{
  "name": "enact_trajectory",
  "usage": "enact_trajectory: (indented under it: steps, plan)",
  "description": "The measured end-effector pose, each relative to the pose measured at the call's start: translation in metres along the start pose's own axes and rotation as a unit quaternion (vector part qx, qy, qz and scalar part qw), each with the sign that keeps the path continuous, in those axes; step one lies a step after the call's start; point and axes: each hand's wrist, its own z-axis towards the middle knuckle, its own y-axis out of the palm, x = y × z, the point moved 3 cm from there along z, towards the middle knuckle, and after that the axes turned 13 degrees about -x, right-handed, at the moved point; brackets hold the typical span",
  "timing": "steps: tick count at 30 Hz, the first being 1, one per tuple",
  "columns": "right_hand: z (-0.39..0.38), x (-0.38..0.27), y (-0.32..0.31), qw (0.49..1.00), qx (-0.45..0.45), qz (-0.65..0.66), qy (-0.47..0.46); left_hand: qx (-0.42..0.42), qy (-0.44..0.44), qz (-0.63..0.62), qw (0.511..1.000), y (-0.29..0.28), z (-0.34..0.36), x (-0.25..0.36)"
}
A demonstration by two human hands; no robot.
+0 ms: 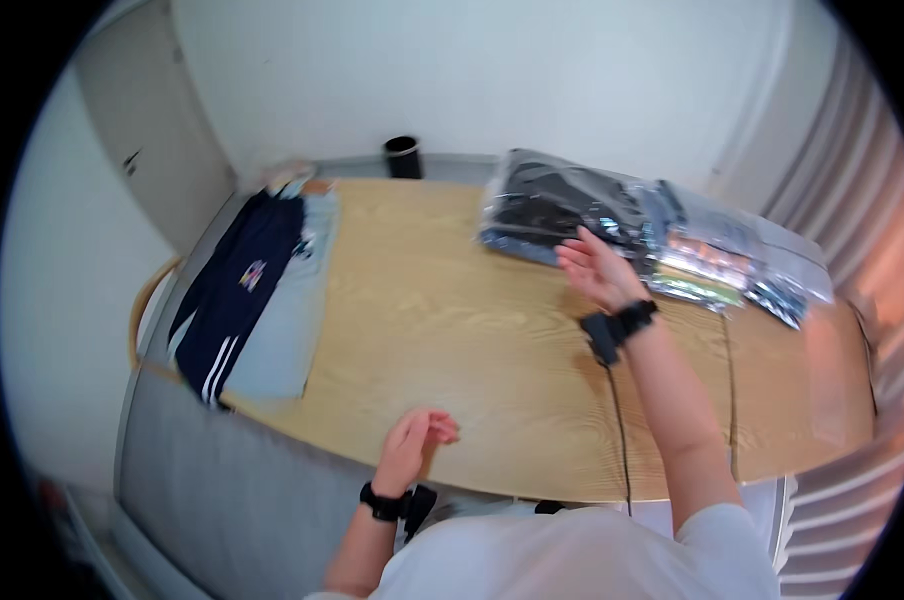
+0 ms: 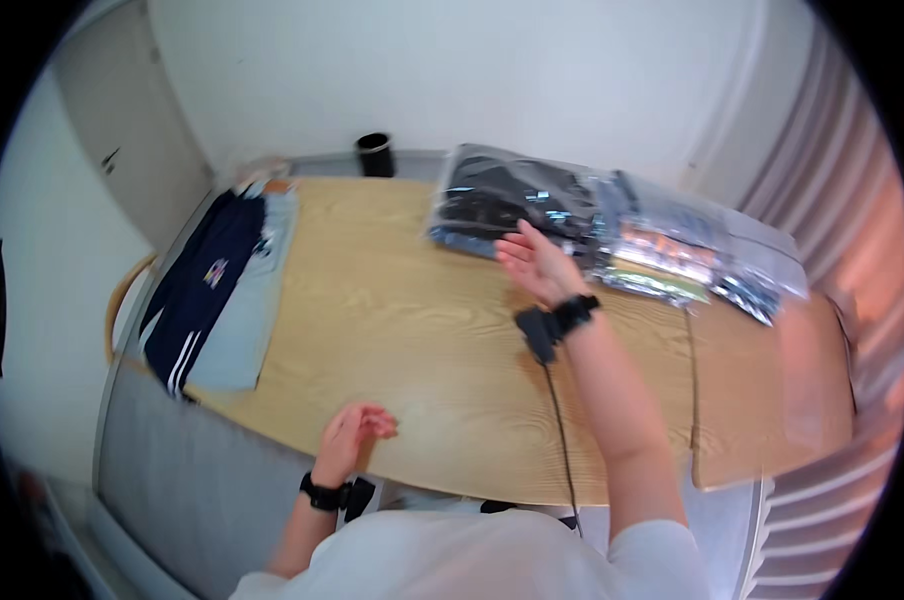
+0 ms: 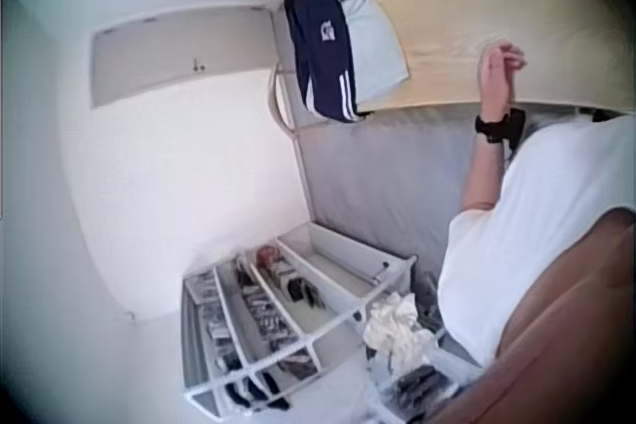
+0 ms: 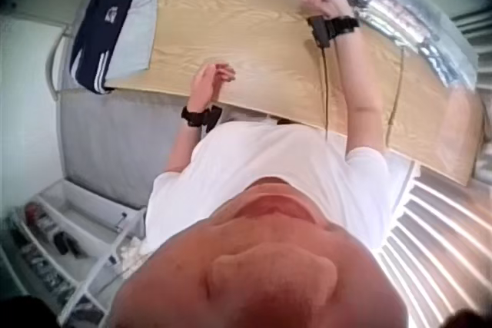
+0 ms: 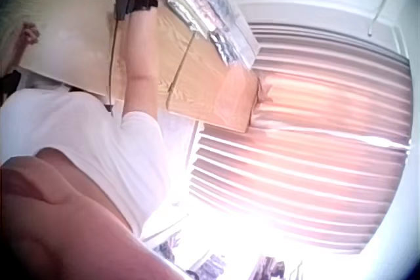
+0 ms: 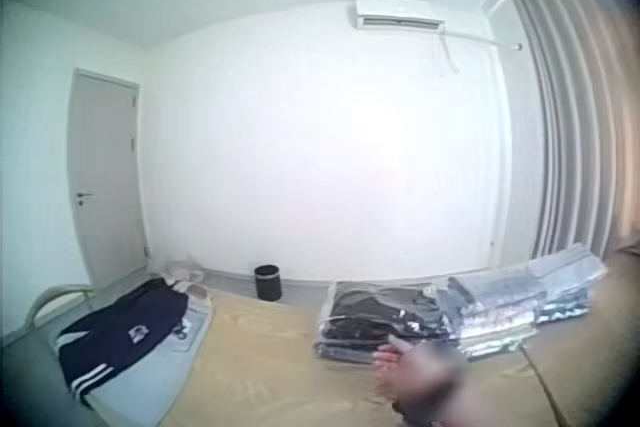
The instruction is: Fold various items of clothing including a dark sweatshirt and denim shorts, and place them into plastic bags.
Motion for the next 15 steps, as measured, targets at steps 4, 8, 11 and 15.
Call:
enact_trajectory:
  steps: [4,8,11,15]
  plan:
    - [-0.082,0.0,0.015,0.997,-0.058,-0.05,0.009,0.062,0.003,-0.015,0.998,0.002,0.01,0.029]
    - [-0.159,0.03,0.015,0.992,-0.027,-0.099,-0.072,0.216,0.001,0.302,0.929,-0.098,-0.019,0.096]
    - [-0.22,0.031,-0.02,0.976,0.128,-0.076,-0.162,0.28,0.043,0.518,0.807,-0.178,-0.019,0.13]
    - [-0.284,0.057,-0.094,0.975,0.152,0.025,-0.162,0.273,-0.127,0.702,0.646,-0.275,-0.014,0.134]
